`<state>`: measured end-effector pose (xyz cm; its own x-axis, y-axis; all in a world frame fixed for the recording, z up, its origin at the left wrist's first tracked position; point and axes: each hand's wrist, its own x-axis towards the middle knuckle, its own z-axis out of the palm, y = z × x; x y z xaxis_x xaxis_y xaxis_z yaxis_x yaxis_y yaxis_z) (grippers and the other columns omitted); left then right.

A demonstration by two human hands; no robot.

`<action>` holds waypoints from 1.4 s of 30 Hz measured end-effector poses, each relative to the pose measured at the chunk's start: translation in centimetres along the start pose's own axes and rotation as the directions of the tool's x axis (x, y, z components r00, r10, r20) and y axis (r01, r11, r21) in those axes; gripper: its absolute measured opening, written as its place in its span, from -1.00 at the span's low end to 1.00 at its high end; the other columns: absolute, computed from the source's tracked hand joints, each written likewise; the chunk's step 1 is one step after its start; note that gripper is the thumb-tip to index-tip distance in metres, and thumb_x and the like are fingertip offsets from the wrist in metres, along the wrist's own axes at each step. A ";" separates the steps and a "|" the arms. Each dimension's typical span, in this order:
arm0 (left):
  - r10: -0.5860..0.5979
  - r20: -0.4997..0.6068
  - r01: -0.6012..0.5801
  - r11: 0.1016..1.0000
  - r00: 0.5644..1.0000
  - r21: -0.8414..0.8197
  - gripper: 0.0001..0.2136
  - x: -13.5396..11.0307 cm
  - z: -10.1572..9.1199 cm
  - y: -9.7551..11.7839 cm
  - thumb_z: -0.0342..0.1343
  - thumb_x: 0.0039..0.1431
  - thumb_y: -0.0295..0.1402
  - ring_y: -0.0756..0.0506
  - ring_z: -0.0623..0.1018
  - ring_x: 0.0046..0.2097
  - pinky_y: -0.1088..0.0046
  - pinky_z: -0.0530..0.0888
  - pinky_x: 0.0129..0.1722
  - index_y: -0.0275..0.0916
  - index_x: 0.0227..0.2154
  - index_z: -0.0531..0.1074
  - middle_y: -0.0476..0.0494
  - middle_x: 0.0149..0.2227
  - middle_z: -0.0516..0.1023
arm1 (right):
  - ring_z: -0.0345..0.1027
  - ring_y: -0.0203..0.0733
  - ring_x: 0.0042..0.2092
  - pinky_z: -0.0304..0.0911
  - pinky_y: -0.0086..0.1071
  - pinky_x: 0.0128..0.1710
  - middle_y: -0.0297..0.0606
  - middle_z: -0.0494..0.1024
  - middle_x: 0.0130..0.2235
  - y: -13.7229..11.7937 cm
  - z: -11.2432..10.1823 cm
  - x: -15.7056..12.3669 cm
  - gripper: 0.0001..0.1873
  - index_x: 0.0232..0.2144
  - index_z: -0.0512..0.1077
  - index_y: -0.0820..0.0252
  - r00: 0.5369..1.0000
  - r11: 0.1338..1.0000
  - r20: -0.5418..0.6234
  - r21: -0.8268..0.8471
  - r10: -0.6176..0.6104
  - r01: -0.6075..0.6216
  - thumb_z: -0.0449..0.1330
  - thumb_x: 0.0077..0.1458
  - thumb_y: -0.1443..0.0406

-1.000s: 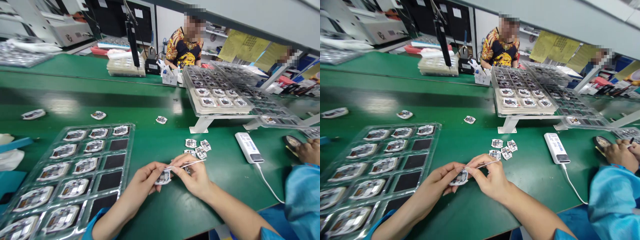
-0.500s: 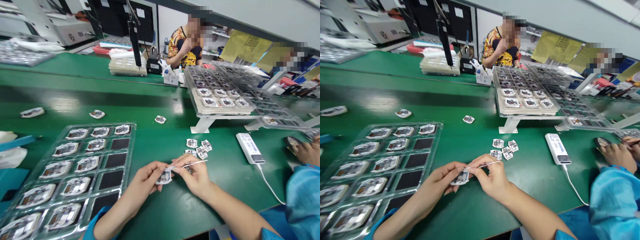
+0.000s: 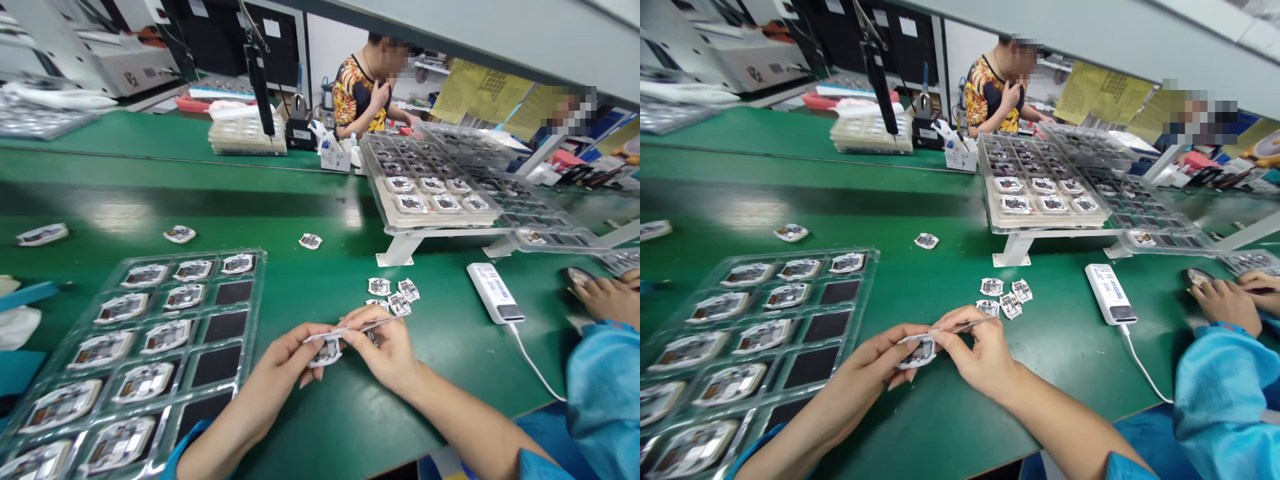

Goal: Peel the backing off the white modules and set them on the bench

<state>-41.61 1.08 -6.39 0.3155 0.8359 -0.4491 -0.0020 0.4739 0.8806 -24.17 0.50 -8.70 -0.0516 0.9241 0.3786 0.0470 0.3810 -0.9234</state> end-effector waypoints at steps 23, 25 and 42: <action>0.037 0.015 -0.038 0.999 0.999 0.026 -0.65 -0.4 -0.4 0.2 0.21 0.06 -0.09 0.00 0.35 -0.47 0.51 0.24 -0.50 -0.28 -0.23 0.55 -0.01 -0.49 0.45 | 0.58 -0.15 -0.23 0.50 -0.17 -0.10 -0.21 0.65 -0.30 0.0 0.0 0.0 -0.93 -0.32 0.46 0.10 0.999 0.999 0.025 0.017 -0.042 0.042 0.26 0.19 0.25; 0.037 0.019 -0.038 0.998 0.999 0.042 -0.65 -0.4 -0.4 0.1 0.20 0.07 -0.10 -0.01 0.35 -0.47 0.50 0.24 -0.50 -0.28 -0.22 0.55 -0.01 -0.50 0.45 | 0.59 -0.15 -0.23 0.50 -0.15 -0.07 -0.23 0.66 -0.31 0.0 0.1 0.0 -0.95 -0.33 0.47 0.10 0.998 0.998 0.022 0.013 -0.060 0.060 0.26 0.20 0.27; 0.054 -0.037 -0.056 0.996 0.998 -0.065 -0.74 0.2 -0.1 -0.6 0.20 0.08 -0.17 0.02 0.30 -0.48 0.53 0.21 -0.50 -0.27 -0.30 0.55 0.01 -0.49 0.42 | 0.61 -0.13 -0.20 0.51 -0.16 -0.06 -0.23 0.69 -0.28 0.0 0.4 -0.2 -0.87 -0.28 0.50 0.10 0.987 0.987 -0.002 -0.013 -0.159 0.159 0.29 0.14 0.43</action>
<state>-41.68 0.99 -7.08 0.2795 0.8699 -0.4064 -0.0810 0.4431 0.8928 -24.58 0.28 -8.87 -0.0564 0.8521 0.5204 0.0512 0.5230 -0.8508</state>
